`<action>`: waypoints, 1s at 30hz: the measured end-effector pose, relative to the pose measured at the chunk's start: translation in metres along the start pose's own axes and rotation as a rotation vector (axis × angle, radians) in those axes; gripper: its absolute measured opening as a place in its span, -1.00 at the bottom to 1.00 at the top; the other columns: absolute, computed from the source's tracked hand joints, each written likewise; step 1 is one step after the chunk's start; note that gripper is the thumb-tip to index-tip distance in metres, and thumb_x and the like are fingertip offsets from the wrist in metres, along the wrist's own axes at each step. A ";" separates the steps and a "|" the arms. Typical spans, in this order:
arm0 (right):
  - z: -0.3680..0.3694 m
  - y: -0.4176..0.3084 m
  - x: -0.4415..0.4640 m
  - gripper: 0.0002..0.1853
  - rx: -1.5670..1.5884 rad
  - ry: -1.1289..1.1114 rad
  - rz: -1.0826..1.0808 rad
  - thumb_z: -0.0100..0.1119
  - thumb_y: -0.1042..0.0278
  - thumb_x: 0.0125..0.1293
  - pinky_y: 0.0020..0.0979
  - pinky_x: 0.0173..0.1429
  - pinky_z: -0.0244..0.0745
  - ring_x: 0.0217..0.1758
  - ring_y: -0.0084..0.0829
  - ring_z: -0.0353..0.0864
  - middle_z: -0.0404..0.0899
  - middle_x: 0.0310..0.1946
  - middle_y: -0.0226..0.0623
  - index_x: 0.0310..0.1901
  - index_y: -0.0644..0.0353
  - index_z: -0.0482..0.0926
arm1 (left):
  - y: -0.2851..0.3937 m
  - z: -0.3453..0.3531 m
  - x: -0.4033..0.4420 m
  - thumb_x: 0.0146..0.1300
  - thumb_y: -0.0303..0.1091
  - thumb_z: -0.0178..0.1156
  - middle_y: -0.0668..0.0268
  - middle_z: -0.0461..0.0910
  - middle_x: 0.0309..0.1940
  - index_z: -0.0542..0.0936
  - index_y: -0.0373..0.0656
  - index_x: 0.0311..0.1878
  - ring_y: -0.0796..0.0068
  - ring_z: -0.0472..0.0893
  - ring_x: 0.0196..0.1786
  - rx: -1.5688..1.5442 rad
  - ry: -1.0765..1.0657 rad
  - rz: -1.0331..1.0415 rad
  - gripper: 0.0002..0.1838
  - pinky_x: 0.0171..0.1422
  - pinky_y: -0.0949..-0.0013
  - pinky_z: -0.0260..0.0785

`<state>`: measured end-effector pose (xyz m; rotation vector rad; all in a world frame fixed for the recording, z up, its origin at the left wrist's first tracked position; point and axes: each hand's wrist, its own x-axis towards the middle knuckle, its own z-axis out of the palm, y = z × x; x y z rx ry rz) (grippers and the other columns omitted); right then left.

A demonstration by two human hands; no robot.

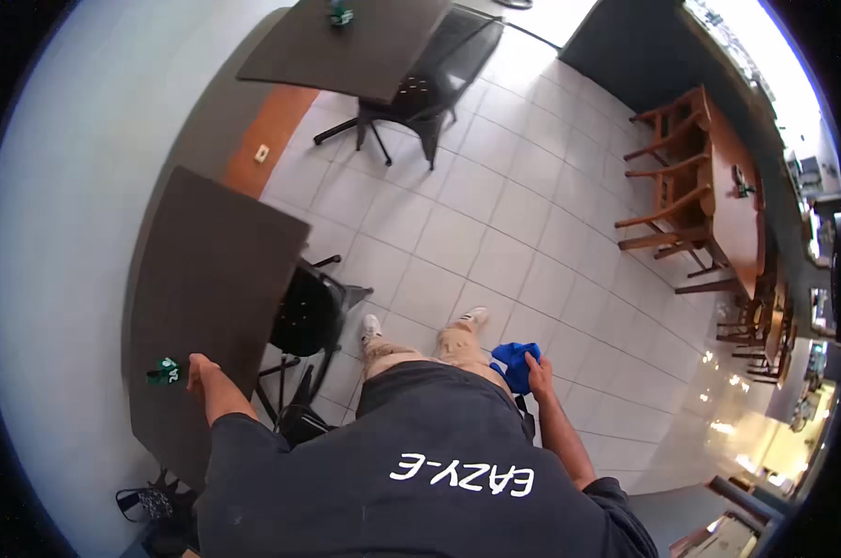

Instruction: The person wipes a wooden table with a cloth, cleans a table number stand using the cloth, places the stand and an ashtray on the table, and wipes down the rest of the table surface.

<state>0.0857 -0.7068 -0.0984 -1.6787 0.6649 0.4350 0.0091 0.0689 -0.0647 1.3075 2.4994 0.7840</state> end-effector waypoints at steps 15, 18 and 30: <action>-0.234 -0.195 0.126 -0.77 0.271 0.113 -0.465 0.05 0.41 0.27 -0.43 0.05 0.41 -0.12 -0.48 0.51 0.59 -0.21 -0.33 -0.13 0.29 0.62 | 0.028 -0.093 -0.777 0.08 -0.06 0.49 0.23 0.33 0.41 0.23 -0.09 0.48 0.29 0.29 0.45 -0.195 -2.201 1.583 -0.05 0.51 0.23 0.14; -0.268 -0.253 0.136 -0.76 0.294 -0.038 -0.529 -0.02 0.45 0.24 -0.45 -0.01 0.44 -0.21 -0.53 0.52 0.62 -0.32 -0.39 -0.18 0.30 0.64 | 0.022 -0.183 -0.913 0.06 -0.12 0.52 0.29 0.40 0.34 0.22 -0.07 0.50 0.34 0.32 0.41 -0.157 -2.487 1.815 -0.02 0.53 0.19 0.09; -0.494 -0.323 0.216 -0.77 0.271 0.270 -0.461 0.09 0.57 0.32 -0.47 0.01 0.59 -0.20 -0.55 0.62 0.65 -0.29 -0.36 -0.01 0.34 0.60 | 0.014 -0.320 -1.241 0.46 -0.16 0.12 0.37 0.55 -0.25 0.53 -0.10 0.02 0.57 0.52 -0.19 0.628 -2.970 1.249 -0.75 -0.02 0.49 0.45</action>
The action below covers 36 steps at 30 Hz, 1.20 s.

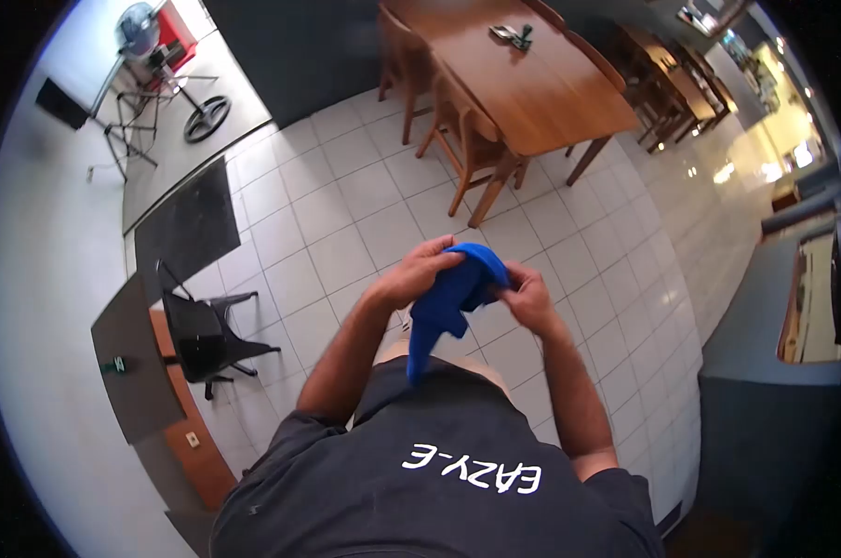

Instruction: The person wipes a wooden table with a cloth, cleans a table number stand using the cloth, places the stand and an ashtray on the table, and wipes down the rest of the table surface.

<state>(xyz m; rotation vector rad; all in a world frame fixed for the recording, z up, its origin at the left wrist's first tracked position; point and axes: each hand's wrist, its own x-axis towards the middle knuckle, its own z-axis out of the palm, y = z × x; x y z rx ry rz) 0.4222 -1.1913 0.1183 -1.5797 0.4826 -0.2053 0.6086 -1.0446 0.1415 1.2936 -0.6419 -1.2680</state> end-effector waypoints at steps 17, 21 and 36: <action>-0.305 0.019 0.153 0.19 1.262 -0.164 -0.275 -0.06 -0.68 0.11 -0.02 0.50 0.21 0.48 -0.13 0.27 0.22 0.46 -0.04 0.50 0.23 0.08 | 0.092 0.105 0.379 0.49 -0.07 0.00 0.02 0.60 0.08 0.45 -0.32 0.22 0.14 0.64 0.08 -1.015 -0.074 -0.113 -0.51 0.24 0.05 0.50; -0.394 -0.011 0.200 -0.19 0.532 0.223 0.262 0.01 -0.27 0.41 -0.12 0.41 0.37 0.32 -0.16 0.50 0.45 0.29 -0.04 0.37 0.37 0.29 | 0.098 0.111 0.437 0.39 -0.21 0.19 0.13 0.64 -0.04 0.45 -0.26 0.22 0.32 0.67 -0.02 -0.601 0.059 0.030 -0.56 0.18 0.21 0.55; -0.581 -0.005 0.382 -0.60 0.579 0.317 0.261 0.17 0.20 0.44 -0.30 0.10 0.63 0.00 -0.29 0.68 0.65 -0.03 -0.12 0.13 0.34 0.52 | 0.135 0.045 0.605 0.14 -0.50 0.41 0.09 0.67 -0.06 0.31 -0.23 0.41 0.45 0.67 -0.08 -0.267 0.329 0.173 -0.24 0.03 0.42 0.56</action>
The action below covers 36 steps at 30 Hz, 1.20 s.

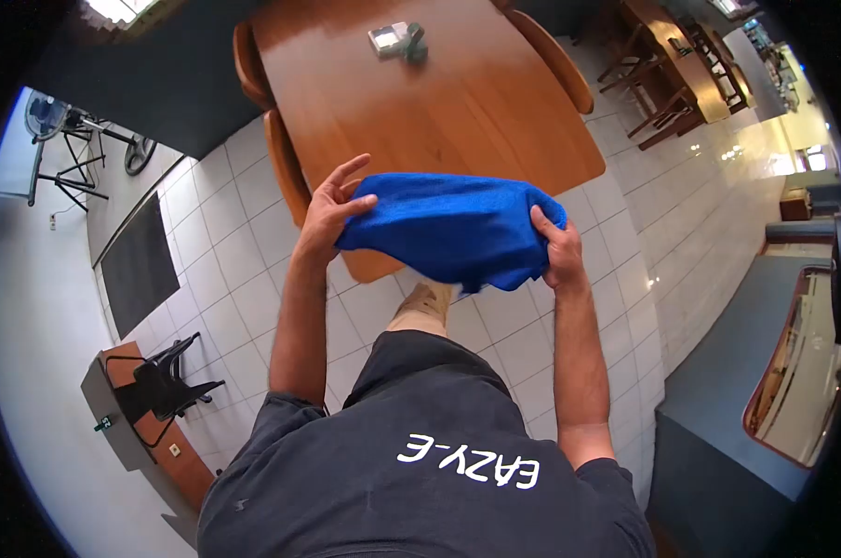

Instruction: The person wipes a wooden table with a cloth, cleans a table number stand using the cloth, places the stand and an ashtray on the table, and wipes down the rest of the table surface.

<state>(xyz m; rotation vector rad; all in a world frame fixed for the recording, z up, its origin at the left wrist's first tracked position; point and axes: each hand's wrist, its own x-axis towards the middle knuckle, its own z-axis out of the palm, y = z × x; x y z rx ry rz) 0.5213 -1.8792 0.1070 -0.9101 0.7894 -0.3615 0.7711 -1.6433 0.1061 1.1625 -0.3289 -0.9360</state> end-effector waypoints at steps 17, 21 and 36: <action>-0.015 0.055 0.223 -0.22 -1.443 0.022 -0.630 0.21 -0.12 0.28 0.10 0.54 -0.01 0.53 0.05 0.12 0.16 0.47 0.02 0.40 0.21 0.29 | -0.118 -0.015 0.177 0.27 -0.25 0.34 -0.02 0.47 0.27 0.41 -0.22 0.35 0.18 0.57 0.20 0.485 0.249 -0.436 -0.38 0.26 0.26 0.44; -0.031 0.113 0.275 -0.03 -1.808 -0.133 -0.423 0.07 -0.36 0.26 0.17 0.60 -0.32 0.65 -0.03 -0.22 -0.14 0.59 -0.12 0.55 0.05 0.02 | -0.135 -0.027 0.163 0.34 -0.29 0.28 0.08 0.56 0.14 0.43 -0.28 0.31 0.31 0.58 0.14 0.587 0.332 -0.413 -0.47 0.23 0.29 0.43; -0.003 0.080 0.387 -0.15 -1.607 -0.675 -0.609 0.08 -0.21 0.31 0.09 0.60 -0.22 0.62 -0.04 -0.09 -0.01 0.56 -0.07 0.49 0.14 0.14 | -0.158 0.005 0.237 0.39 -0.37 0.21 0.32 0.61 0.05 0.51 -0.23 0.21 0.55 0.59 -0.01 0.359 0.626 -0.419 -0.63 -0.01 0.48 0.43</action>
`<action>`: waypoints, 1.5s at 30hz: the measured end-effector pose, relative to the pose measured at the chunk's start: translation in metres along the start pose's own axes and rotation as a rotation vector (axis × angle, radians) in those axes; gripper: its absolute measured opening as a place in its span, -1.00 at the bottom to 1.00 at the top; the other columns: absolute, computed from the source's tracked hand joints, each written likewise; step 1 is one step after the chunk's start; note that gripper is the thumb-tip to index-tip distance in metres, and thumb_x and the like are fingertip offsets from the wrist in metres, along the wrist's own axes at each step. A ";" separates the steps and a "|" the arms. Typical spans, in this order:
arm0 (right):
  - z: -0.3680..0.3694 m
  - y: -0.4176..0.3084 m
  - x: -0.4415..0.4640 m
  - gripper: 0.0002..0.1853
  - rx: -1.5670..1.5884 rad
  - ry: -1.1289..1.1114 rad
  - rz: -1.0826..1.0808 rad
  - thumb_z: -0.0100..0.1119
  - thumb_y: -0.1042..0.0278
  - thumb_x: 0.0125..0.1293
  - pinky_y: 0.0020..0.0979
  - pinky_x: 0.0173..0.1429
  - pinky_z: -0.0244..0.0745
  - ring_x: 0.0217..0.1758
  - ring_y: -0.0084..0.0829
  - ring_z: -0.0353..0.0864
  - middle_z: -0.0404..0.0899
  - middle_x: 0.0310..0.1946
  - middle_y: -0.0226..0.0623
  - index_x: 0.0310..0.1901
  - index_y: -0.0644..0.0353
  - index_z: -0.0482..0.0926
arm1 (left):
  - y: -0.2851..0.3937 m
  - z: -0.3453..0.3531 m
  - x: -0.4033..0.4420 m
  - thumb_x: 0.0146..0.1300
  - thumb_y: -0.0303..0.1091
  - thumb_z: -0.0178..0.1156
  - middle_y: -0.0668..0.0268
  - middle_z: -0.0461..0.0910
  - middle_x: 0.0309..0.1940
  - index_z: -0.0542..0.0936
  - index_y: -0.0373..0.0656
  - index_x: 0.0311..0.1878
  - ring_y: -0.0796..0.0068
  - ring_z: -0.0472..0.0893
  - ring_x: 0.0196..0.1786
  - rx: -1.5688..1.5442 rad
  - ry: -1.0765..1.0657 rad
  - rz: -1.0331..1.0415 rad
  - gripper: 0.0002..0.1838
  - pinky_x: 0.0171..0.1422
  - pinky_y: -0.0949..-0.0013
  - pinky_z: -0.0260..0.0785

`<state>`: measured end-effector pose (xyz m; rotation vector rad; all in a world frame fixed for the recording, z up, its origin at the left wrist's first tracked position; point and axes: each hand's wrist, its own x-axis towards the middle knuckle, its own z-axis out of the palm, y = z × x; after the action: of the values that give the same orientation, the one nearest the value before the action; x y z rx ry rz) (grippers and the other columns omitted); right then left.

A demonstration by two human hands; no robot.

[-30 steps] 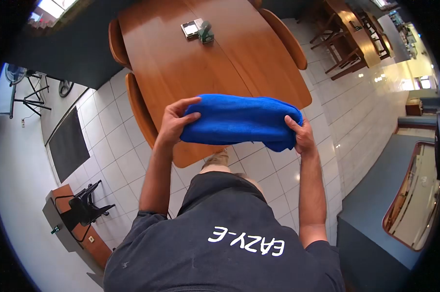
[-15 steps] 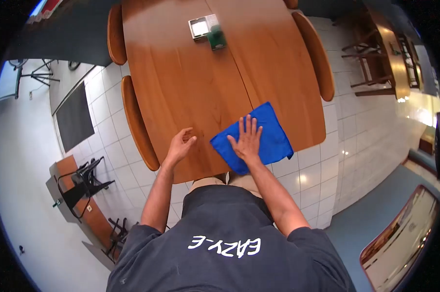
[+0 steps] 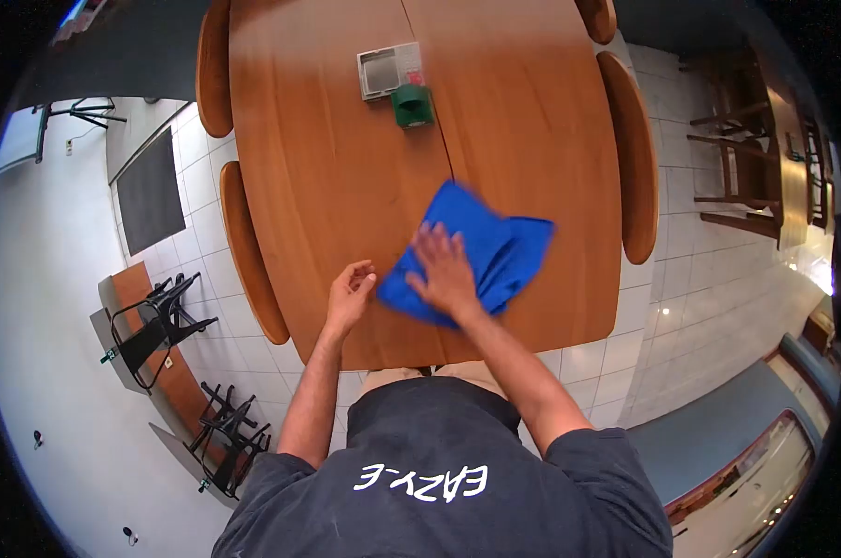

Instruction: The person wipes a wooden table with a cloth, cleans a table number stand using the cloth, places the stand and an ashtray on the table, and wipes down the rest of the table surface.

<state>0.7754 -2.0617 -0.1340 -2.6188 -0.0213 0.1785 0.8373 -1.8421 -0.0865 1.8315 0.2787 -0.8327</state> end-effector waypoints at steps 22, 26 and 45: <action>-0.016 0.044 -0.014 -0.15 -0.111 -0.003 -0.092 0.10 -0.30 0.22 0.39 0.51 -0.34 0.61 -0.06 -0.04 0.05 0.56 -0.33 0.48 -0.05 0.22 | 0.102 0.053 0.107 0.11 -0.34 0.48 0.13 0.24 0.40 0.05 -0.11 0.52 0.22 0.29 0.41 0.202 0.243 0.350 0.00 0.37 0.17 0.30; -0.035 0.098 -0.044 -0.15 -0.039 -0.151 -0.155 0.11 -0.32 0.20 0.35 0.52 -0.33 0.61 -0.13 -0.02 0.06 0.55 -0.31 0.46 -0.06 0.28 | 0.168 0.068 0.142 -0.02 -0.21 0.58 0.08 0.16 0.43 -0.08 -0.12 0.55 0.14 0.21 0.47 0.443 0.372 0.629 0.21 0.42 0.06 0.23; -0.124 0.210 0.219 -0.17 -0.450 0.463 0.340 0.01 -0.29 0.32 0.09 0.56 -0.10 0.59 -0.08 0.03 0.11 0.53 -0.15 0.45 0.14 0.24 | 0.205 0.094 0.161 0.15 -0.24 0.45 0.08 0.63 -0.05 0.57 -0.25 0.11 0.21 0.63 -0.03 0.454 0.545 0.674 -0.50 0.07 0.25 0.48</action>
<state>1.0053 -2.2949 -0.1577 -3.0247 0.6111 -0.3614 1.0279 -2.0418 -0.0621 2.3495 -0.2122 0.0981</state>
